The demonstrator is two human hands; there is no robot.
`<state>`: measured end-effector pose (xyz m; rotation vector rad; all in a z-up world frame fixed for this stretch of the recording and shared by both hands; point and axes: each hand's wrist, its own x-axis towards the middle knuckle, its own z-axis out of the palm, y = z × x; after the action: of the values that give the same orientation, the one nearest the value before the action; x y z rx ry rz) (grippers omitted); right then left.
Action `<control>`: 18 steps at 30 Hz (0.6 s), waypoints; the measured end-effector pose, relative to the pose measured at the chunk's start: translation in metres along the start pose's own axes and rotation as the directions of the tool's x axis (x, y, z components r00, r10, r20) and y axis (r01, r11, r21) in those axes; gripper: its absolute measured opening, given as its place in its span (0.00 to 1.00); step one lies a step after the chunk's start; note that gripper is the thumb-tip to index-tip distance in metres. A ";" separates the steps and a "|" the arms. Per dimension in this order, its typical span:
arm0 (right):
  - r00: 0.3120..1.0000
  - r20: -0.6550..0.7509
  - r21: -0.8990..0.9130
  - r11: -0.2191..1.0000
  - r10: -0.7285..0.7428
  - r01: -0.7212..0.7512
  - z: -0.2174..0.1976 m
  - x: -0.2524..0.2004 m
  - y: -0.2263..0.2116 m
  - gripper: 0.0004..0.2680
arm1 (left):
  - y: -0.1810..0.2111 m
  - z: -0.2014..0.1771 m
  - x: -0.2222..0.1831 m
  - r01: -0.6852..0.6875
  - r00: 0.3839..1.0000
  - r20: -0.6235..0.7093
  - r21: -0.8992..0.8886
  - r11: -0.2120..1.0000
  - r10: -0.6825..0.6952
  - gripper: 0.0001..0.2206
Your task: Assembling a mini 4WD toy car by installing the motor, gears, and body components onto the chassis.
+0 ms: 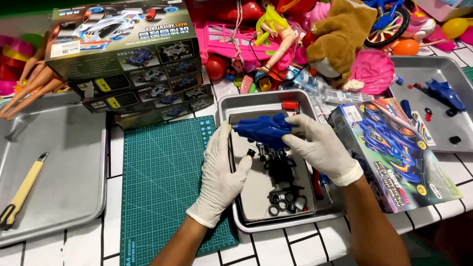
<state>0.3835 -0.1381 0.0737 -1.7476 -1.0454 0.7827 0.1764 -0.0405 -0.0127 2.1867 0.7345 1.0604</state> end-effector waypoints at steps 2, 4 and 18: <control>1.000 -0.003 0.107 0.994 0.017 -0.017 0.001 0.002 0.002 0.10 | -0.004 0.000 0.002 0.014 0.999 -0.035 -0.066 0.998 -0.016 0.40; 0.999 0.017 0.131 0.991 0.032 -0.034 0.000 0.005 0.005 0.10 | 0.005 -0.006 0.005 0.059 0.996 -0.056 -0.156 0.986 -0.068 0.37; 0.970 0.027 -0.136 0.960 -0.244 0.245 0.003 0.007 0.016 0.12 | 0.017 -0.025 0.015 0.384 0.825 0.000 -0.734 0.560 -0.566 0.04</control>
<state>0.3886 -0.1337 0.0572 -1.6883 -1.3202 0.5755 0.1677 -0.0349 0.0192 1.0997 0.7898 1.0717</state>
